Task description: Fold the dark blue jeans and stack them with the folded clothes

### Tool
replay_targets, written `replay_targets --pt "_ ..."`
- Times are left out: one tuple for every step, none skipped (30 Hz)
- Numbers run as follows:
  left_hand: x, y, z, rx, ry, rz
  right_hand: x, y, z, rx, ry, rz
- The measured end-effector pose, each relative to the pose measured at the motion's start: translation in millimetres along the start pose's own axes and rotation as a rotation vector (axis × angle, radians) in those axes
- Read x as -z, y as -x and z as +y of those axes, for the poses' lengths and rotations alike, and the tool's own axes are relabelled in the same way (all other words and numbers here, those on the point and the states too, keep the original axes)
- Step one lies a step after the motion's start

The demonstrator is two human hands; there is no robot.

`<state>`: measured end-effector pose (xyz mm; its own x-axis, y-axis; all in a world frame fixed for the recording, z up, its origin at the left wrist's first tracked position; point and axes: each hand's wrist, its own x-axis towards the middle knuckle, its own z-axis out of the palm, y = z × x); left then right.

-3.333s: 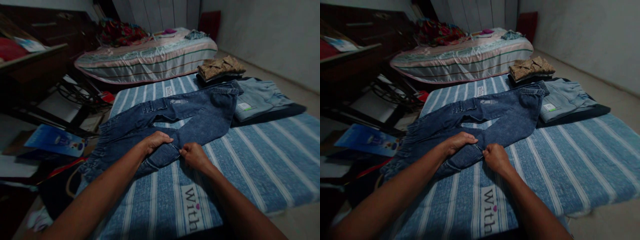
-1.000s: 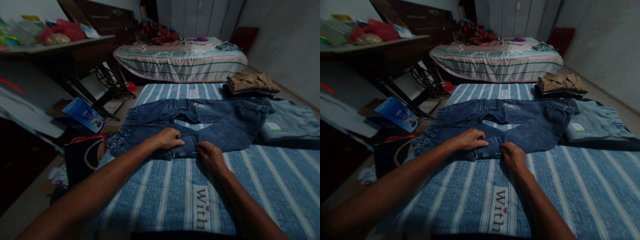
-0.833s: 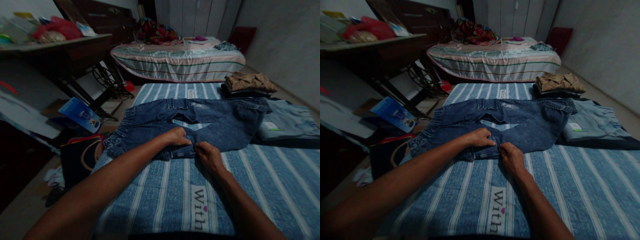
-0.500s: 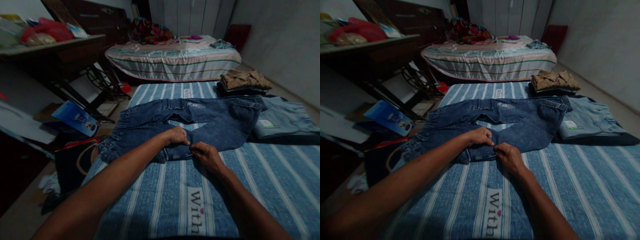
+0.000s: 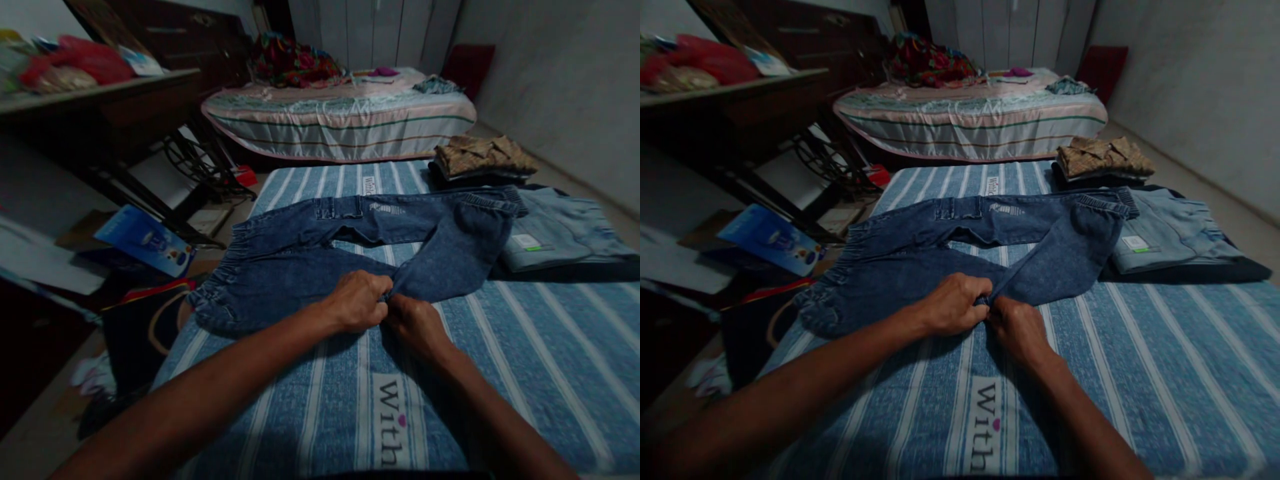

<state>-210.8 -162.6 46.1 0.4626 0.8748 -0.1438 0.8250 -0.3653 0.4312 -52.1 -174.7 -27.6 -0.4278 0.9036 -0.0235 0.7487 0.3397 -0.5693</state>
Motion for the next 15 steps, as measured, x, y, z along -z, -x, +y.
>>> replay_targets --pt "-2.7 5.7 5.2 -0.018 -0.059 -0.005 -0.8 3.5 -2.0 -0.03 0.053 0.004" --pt "-5.9 10.9 9.7 -0.031 -0.113 -0.006 -1.3 6.7 -3.8 -0.064 0.097 0.007" --pt "-9.4 15.6 13.5 -0.04 -0.156 0.0 -1.5 9.4 -5.5 -0.099 0.129 0.007" --pt "-13.1 19.6 16.5 -0.049 -0.187 0.011 -1.5 11.6 -6.9 -0.137 0.148 0.003" --pt "-16.8 23.1 18.9 -0.055 -0.211 0.027 -1.3 13.2 -8.2 -0.179 0.153 -0.007" --pt "-20.5 26.3 20.7 -0.06 -0.227 0.048 -1.0 14.4 -9.2 -0.219 0.148 -0.02" --pt "-24.3 29.2 22.1 -0.067 -0.242 0.073 -0.6 15.3 -10.2 -0.256 0.138 -0.032" --pt "-28.1 31.9 23.1 -0.077 -0.256 0.1 -0.3 16.0 -11.1 -0.289 0.13 -0.04" --pt "-32.0 34.4 23.7 -0.089 -0.273 0.129 0.0 16.6 -12.1 -0.313 0.13 -0.046" --pt "-36.0 36.8 24.1 -0.102 -0.293 0.16 0.2 17.4 -13.1 -0.331 0.141 -0.047" --pt "-40.1 39.0 24.3 -0.117 -0.313 0.191 0.3 18.4 -14.3 -0.343 0.162 -0.047" --pt "-44.4 41.0 24.4 -0.133 -0.33 0.223 0.4 19.9 -15.5 -0.349 0.186 -0.044" --pt "-48.6 42.9 24.3 -0.15 -0.343 0.257 0.6 21.9 -16.9 -0.351 0.205 -0.044" --pt "-52.9 44.7 24.2 -0.168 -0.353 0.292 1.0 24.6 -18.1 -0.343 0.207 -0.046" --pt "-57.1 46.4 24.0 -0.186 -0.36 0.325 1.9 28.2 -19.1 -0.327 0.205 -0.053"
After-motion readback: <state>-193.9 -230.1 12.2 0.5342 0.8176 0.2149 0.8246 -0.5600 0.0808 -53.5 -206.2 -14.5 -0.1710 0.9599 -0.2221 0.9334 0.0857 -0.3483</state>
